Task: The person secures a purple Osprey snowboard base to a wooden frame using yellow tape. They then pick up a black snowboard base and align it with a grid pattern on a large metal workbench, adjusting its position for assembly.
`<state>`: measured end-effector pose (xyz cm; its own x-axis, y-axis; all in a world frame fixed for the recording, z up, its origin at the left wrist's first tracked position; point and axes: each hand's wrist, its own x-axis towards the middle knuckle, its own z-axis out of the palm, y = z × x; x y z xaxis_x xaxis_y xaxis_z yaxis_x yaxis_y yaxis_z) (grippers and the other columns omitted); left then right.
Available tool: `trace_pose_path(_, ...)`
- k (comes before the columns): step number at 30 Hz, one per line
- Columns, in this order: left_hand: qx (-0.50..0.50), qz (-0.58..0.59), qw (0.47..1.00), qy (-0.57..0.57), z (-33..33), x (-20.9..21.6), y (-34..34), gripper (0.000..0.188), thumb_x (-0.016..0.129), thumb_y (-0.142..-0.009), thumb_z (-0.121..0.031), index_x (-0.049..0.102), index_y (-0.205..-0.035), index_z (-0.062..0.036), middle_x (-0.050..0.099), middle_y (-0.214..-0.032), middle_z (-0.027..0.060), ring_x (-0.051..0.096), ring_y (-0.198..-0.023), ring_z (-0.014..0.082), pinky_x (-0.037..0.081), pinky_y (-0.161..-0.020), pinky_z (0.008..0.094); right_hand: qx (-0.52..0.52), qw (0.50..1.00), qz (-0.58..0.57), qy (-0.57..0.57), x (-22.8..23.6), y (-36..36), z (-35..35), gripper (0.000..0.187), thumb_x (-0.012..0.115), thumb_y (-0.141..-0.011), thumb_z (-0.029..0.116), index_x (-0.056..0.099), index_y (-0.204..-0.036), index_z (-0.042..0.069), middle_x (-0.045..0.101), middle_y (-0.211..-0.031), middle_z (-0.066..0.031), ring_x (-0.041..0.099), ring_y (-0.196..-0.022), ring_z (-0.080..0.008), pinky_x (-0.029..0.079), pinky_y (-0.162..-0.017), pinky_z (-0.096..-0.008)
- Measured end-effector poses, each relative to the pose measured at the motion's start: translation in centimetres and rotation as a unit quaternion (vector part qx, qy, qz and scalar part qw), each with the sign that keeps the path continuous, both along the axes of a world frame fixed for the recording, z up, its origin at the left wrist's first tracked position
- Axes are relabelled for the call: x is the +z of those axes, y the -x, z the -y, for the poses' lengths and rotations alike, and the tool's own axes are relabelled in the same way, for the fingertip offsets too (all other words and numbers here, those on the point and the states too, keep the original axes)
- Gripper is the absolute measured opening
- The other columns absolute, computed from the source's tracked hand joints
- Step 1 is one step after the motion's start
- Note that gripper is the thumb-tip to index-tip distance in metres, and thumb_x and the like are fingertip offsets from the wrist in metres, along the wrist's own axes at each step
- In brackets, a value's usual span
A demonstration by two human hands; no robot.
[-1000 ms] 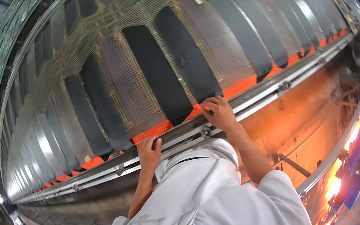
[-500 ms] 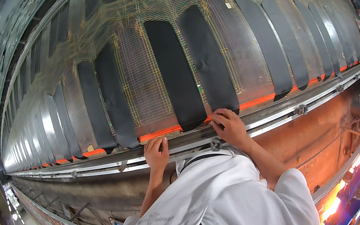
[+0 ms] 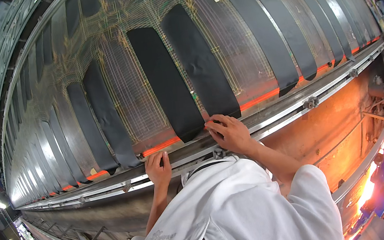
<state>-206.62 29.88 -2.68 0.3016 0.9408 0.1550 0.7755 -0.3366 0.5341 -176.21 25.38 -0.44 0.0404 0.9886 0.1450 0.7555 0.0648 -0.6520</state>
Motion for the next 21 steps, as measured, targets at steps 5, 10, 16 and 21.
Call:
trace_pose_path(5,0.001,-0.004,1.0,-0.007,-0.03,-0.05,0.09,0.01,0.072,-0.093,-0.019,0.073,-0.091,-0.0087,0.071,-0.092,0.0036,0.067,-0.089,0.0252,0.05,-0.079,0.0395,-0.016,1.0,0.001,-0.007,0.56,0.31,-0.01,0.03,0.078,-0.083,0.011,0.072,-0.112,0.015,0.065,-0.119,-0.0027,0.065,-0.078,-0.0204,0.056,-0.072,-0.0341)
trace_pose_path(10,0.001,-0.005,1.0,-0.008,0.01,0.07,0.06,0.011,0.072,-0.093,-0.019,0.073,-0.091,-0.0086,0.071,-0.091,0.0041,0.067,-0.088,0.026,0.05,-0.079,0.0399,0.0,1.0,0.006,-0.012,-0.13,0.08,0.05,0.028,0.078,-0.085,0.014,0.072,-0.112,0.016,0.064,-0.121,-0.003,0.064,-0.073,-0.019,0.056,-0.069,-0.0332)
trace_pose_path(16,0.009,-0.001,1.0,-0.011,0.21,-0.22,-0.06,0.011,0.071,-0.092,-0.019,0.073,-0.092,-0.0086,0.071,-0.092,0.0043,0.067,-0.088,0.0267,0.05,-0.079,0.0404,-0.003,1.0,-0.01,0.018,0.54,-0.09,0.16,0.035,0.076,-0.083,0.012,0.069,-0.117,0.016,0.062,-0.124,-0.0028,0.067,-0.081,-0.02,0.057,-0.073,-0.0354)
trace_pose_path(21,0.011,0.002,1.0,-0.022,0.31,-0.13,0.03,0.011,0.072,-0.092,-0.02,0.074,-0.092,-0.0085,0.071,-0.091,0.004,0.067,-0.088,0.0266,0.05,-0.08,0.0408,-0.001,0.999,-0.02,0.042,0.61,-0.03,0.06,0.031,0.076,-0.084,0.012,0.071,-0.114,0.016,0.063,-0.122,-0.0031,0.068,-0.081,-0.0208,0.057,-0.073,-0.035)
